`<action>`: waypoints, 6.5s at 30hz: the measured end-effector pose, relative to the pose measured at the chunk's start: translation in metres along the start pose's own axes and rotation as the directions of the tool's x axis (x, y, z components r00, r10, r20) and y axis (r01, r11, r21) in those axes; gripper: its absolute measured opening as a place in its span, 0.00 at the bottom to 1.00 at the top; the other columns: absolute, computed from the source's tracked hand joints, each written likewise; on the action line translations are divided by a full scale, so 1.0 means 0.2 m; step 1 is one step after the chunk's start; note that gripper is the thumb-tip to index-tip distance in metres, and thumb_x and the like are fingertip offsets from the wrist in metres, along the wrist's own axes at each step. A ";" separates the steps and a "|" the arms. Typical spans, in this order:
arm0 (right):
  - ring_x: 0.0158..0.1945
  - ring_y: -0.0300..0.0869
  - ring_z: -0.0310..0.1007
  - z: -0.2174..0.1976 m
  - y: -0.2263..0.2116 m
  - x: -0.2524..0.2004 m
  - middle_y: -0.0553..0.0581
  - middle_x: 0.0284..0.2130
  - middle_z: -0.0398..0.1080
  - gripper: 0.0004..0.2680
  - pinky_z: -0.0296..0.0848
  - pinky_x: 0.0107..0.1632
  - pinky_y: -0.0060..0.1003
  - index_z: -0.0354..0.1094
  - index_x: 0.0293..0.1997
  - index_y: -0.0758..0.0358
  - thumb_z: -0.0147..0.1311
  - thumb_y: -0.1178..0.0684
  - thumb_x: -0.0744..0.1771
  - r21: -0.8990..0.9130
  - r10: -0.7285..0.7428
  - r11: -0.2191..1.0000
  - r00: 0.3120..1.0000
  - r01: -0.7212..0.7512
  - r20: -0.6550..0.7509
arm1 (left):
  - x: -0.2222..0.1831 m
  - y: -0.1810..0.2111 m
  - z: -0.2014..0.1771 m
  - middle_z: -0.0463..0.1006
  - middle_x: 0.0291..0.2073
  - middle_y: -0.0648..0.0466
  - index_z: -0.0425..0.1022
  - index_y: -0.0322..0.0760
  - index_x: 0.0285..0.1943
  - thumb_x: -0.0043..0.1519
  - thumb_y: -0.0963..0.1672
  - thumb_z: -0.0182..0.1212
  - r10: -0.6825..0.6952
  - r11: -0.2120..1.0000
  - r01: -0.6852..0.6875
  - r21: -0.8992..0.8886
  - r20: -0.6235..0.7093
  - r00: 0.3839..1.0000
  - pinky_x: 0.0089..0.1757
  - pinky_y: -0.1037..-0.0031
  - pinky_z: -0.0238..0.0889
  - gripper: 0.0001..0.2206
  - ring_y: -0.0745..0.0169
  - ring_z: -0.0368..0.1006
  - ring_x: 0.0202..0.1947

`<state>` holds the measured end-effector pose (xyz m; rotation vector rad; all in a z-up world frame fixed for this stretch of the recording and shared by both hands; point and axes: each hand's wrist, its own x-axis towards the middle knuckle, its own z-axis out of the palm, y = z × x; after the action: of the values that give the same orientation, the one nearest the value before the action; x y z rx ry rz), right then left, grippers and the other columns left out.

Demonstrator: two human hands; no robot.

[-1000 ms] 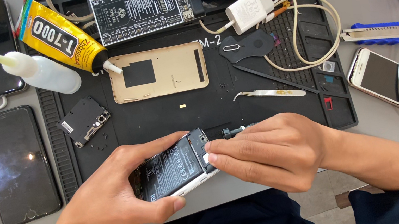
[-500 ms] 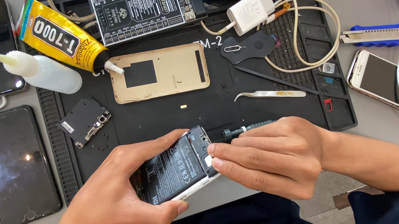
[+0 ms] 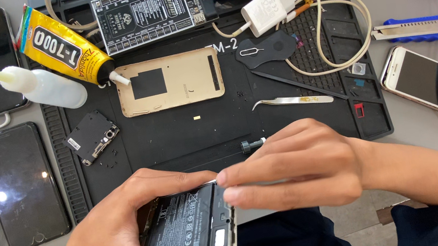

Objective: The person disassembles a white smartphone on a workbench. They use a screwdriver to remove screws from the back and sides, then use tweezers to disconnect internal ribbon cables. The person removes the battery and places it on the table, then continues to disconnect components from the motherboard.

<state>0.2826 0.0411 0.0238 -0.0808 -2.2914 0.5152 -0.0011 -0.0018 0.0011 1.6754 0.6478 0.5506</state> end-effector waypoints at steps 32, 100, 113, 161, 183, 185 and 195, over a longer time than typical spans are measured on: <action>0.31 0.47 0.70 -0.08 -0.15 0.07 0.67 0.44 0.76 0.12 0.63 0.29 0.37 0.72 0.48 0.74 0.38 0.60 0.73 0.029 -0.027 0.999 0.971 0.020 0.238 | 0.01 -0.04 0.01 0.81 0.61 0.48 0.73 0.37 0.66 0.44 0.58 0.68 0.017 0.997 -0.028 0.066 0.157 0.987 0.55 0.71 0.68 0.40 0.57 0.82 0.56; 0.14 0.33 0.64 -0.07 0.48 0.05 0.48 0.14 0.71 0.08 0.65 0.27 0.28 0.73 0.21 0.59 0.53 0.55 0.63 -0.169 0.967 0.251 0.239 -0.953 0.090 | 0.07 -0.10 0.09 0.70 0.46 0.57 0.68 0.48 0.71 0.49 0.58 0.71 -0.065 0.473 0.298 0.829 -0.304 0.950 0.24 0.63 0.67 0.39 0.58 0.75 0.34; 0.24 0.36 0.72 -0.09 0.33 -0.01 0.47 0.23 0.77 0.06 0.68 0.34 0.36 0.78 0.34 0.55 0.57 0.49 0.66 -0.293 0.861 0.508 0.494 -0.810 0.126 | 0.07 -0.11 0.10 0.76 0.51 0.52 0.72 0.37 0.65 0.50 0.54 0.75 0.102 0.545 0.204 0.813 -0.306 0.946 0.44 0.59 0.67 0.34 0.49 0.69 0.47; 0.61 0.57 0.56 0.40 0.28 0.17 0.59 0.56 0.59 0.03 0.67 0.57 0.58 0.69 0.44 0.54 0.58 0.54 0.69 -0.207 0.328 0.943 0.845 -0.262 0.422 | -0.25 -0.19 0.09 0.78 0.57 0.63 0.79 0.46 0.53 0.55 0.50 0.76 0.252 0.587 0.243 0.772 -0.460 0.851 0.53 0.56 0.62 0.19 0.53 0.65 0.41; 0.58 0.53 0.63 0.43 0.23 0.23 0.57 0.54 0.63 0.01 0.69 0.48 0.45 0.71 0.41 0.52 0.57 0.55 0.69 -0.560 0.156 0.817 0.881 0.139 0.446 | -0.25 -0.17 0.09 0.77 0.57 0.63 0.82 0.49 0.45 0.56 0.50 0.76 0.244 0.539 0.260 0.801 -0.444 0.862 0.48 0.51 0.65 0.13 0.51 0.64 0.43; 0.58 0.53 0.62 0.44 0.24 0.21 0.57 0.54 0.62 0.03 0.70 0.46 0.45 0.70 0.43 0.53 0.56 0.57 0.68 -0.551 0.161 0.825 0.882 0.126 0.443 | -0.25 -0.17 0.09 0.77 0.57 0.63 0.82 0.49 0.45 0.56 0.50 0.76 0.244 0.547 0.260 0.796 -0.448 0.860 0.47 0.53 0.64 0.12 0.50 0.64 0.42; 0.60 0.55 0.60 0.46 0.29 0.19 0.60 0.55 0.60 0.09 0.71 0.46 0.48 0.63 0.47 0.55 0.52 0.66 0.66 -0.440 0.203 0.897 0.860 0.027 0.467 | -0.25 -0.19 0.09 0.77 0.56 0.62 0.83 0.52 0.48 0.55 0.51 0.76 0.238 0.540 0.273 0.796 -0.456 0.858 0.46 0.51 0.65 0.15 0.50 0.64 0.42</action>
<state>0.1843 0.0704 -0.0297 -0.3082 -2.9013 0.0497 -0.0311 -0.0432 -0.0403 2.4537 1.5309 0.7497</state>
